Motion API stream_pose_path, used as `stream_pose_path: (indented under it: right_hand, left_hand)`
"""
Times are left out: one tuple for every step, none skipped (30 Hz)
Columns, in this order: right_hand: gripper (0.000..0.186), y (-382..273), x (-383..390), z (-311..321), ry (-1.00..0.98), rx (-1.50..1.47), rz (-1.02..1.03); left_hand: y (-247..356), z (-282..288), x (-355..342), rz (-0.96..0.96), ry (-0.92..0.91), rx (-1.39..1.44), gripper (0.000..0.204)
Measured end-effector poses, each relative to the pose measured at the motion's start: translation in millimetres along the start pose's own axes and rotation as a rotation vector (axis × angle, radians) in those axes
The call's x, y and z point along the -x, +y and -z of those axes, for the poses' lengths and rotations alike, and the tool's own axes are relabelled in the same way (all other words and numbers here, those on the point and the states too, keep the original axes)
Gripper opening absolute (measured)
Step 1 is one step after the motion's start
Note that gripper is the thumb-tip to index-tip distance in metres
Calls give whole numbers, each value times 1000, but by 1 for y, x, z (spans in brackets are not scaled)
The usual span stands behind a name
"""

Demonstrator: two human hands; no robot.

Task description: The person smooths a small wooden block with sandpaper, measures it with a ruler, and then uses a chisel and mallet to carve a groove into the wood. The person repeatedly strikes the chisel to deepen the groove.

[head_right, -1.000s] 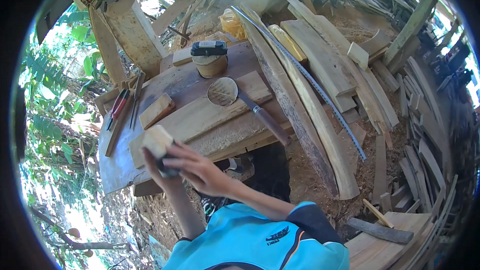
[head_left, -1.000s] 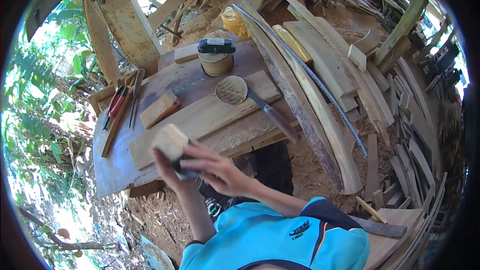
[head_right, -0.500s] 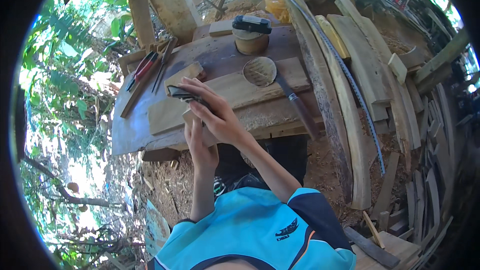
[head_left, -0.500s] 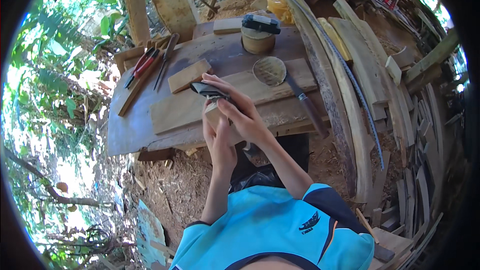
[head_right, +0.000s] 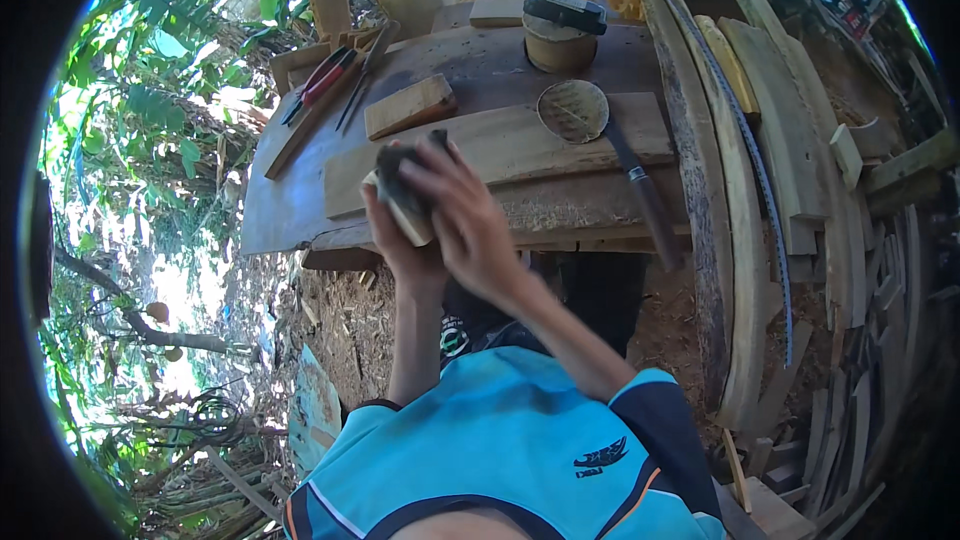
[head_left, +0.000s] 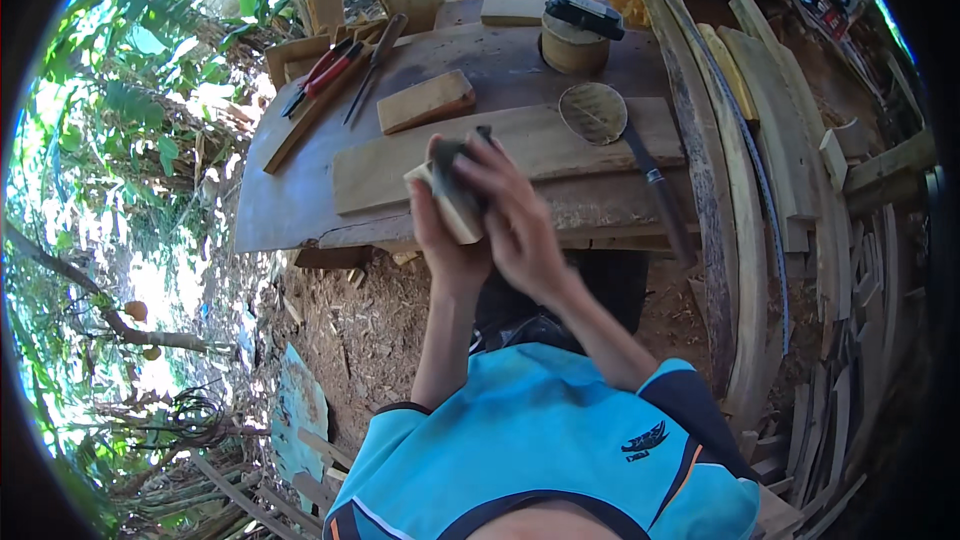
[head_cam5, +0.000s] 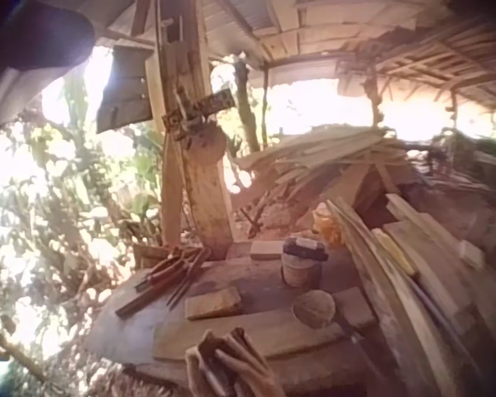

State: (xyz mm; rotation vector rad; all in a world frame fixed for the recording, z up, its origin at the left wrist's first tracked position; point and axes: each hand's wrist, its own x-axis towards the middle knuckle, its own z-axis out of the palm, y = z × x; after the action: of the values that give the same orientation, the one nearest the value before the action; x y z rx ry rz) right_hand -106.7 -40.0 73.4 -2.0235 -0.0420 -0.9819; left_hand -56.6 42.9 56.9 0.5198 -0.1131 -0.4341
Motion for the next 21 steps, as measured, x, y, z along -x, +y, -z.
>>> stream_pose_path:
  right_hand:
    - [36, -9, 6, -2, -45, 98, 143]
    - [36, -11, 13, 2, -150, -44, 104]
    - [36, -10, 21, 11, -255, -184, 65]
    - [36, -8, 30, 19, -359, -325, 5]
    - [35, -6, 29, 25, -251, -327, -43]
    - [34, -2, 21, 31, -145, -327, -91]
    - [33, 3, 11, 35, -33, -320, -139]
    - [32, 13, 0, 37, 15, -436, -204]
    - [32, 22, -12, 37, 64, -551, -266]
    - [31, 25, -20, 37, 110, -668, -323]
    - [31, 21, -17, 25, 31, -616, -317]
    - [31, 15, -9, 10, -48, -563, -310]
    - [32, 8, 1, -4, -32, -517, -218]
    - [33, 3, 11, -15, -17, -482, -126]
    - [34, -1, 20, -14, -65, -465, -107]
    - [35, -2, 27, -8, -113, -448, -85]
    - [35, -2, 34, -2, -166, -440, -71]
    - [36, -1, 36, 3, -226, -499, -73]
    - [37, -1, 32, 5, -157, -537, -86]
    - [37, 0, 26, 7, -88, -575, -100]
    - [38, 3, 18, 6, -20, -613, -113]
  left_hand:
    - [5, 6, -2, 6, -38, -68, 62]
    - [16, 21, -3, 5, -71, -135, 64]
    - [22, 33, -5, 5, -104, -201, 65]
    - [25, 24, -4, -35, 17, -388, 71]
    - [27, 33, -4, 0, -58, -267, 71]
    - [26, 50, -4, 34, -132, -146, 71]
    - [24, 58, -5, 73, -211, -22, 71]
    - [17, 43, -1, -14, -77, -114, 66]
    - [15, 37, 2, 46, -86, -51, 64]
    - [14, 32, 5, 101, -96, 14, 61]
    - [11, 29, 6, 150, -103, 77, 59]
    - [4, 27, 6, 168, 76, -6, 52]
    - [2, 27, 6, 144, 92, 7, 52]
    - [2, 30, 5, 113, 111, 12, 52]
    - [3, 32, 5, 83, 130, 17, 52]
    - [9, 30, 7, 89, 92, 15, 53]
    - [14, 33, 9, 42, 122, -30, 53]
    - [18, 37, 8, -5, 152, -75, 54]
    - [18, 40, 6, -46, 176, -113, 54]
    - [17, 41, -1, -50, 186, -30, 54]
    - [15, 42, 3, -48, 211, -97, 54]
